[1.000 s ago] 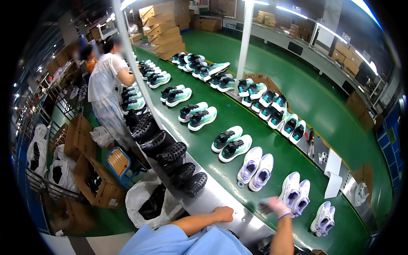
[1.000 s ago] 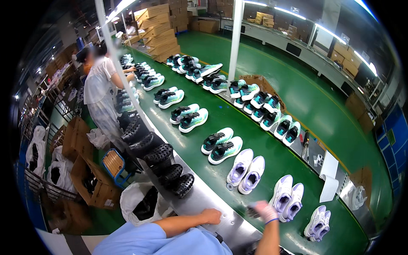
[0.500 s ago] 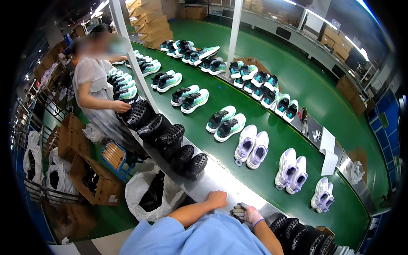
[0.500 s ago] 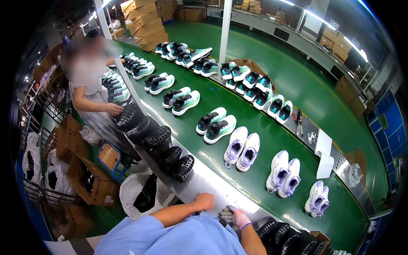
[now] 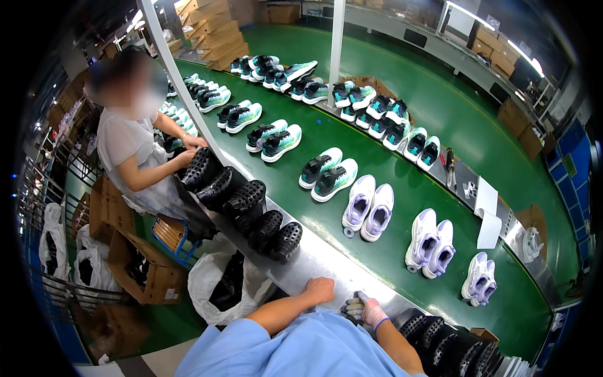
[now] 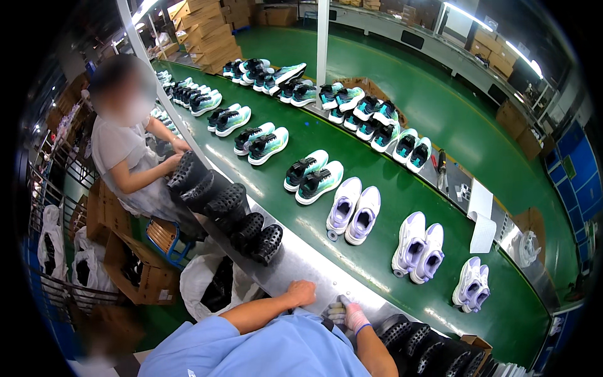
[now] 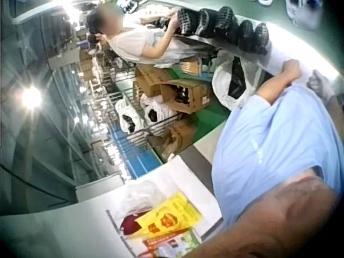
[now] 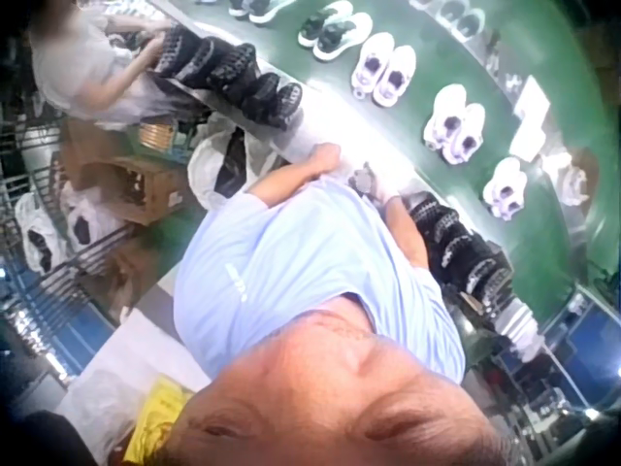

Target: The person picks up individual shoes from a container and places them into matching pairs on a conveyor belt, then moves pairs of shoes from the belt into a bin.

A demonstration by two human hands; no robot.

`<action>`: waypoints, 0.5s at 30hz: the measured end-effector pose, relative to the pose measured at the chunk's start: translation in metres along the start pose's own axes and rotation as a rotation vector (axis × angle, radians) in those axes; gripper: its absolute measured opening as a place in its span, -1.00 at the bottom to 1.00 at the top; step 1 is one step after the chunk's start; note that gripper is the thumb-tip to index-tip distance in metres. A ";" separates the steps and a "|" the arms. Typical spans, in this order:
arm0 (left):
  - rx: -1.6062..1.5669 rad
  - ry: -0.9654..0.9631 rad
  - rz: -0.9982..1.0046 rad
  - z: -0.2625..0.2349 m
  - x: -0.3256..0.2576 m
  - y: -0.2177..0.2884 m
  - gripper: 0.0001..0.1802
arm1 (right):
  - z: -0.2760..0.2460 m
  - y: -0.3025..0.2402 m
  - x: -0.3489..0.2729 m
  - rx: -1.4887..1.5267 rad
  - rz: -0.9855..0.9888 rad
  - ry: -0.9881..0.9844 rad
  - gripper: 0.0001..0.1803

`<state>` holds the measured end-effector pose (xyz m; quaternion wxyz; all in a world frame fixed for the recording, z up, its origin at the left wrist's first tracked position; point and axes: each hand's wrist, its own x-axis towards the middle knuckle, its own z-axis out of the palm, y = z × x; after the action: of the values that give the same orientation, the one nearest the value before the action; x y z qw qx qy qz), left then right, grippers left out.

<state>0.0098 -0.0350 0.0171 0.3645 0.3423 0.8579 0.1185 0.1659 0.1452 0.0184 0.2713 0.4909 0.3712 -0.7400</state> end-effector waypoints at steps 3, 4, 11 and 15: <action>0.014 -0.009 0.003 -0.001 0.003 0.003 -0.68 | -0.003 0.001 0.000 -0.017 -0.004 0.001 -0.40; 0.013 -0.017 -0.004 -0.002 0.004 0.004 -0.68 | -0.004 0.002 0.000 -0.016 -0.005 0.000 -0.39; 0.009 -0.053 -0.007 -0.008 0.006 0.007 -0.67 | -0.003 0.000 -0.004 -0.023 -0.027 -0.014 -0.41; 0.025 -0.072 -0.035 -0.010 0.008 0.009 -0.64 | -0.005 0.001 0.000 -0.014 -0.012 -0.014 -0.42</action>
<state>0.0034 -0.0224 0.0241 0.3930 0.3355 0.8515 0.0891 0.1693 0.1489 0.0165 0.2729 0.4814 0.3773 -0.7425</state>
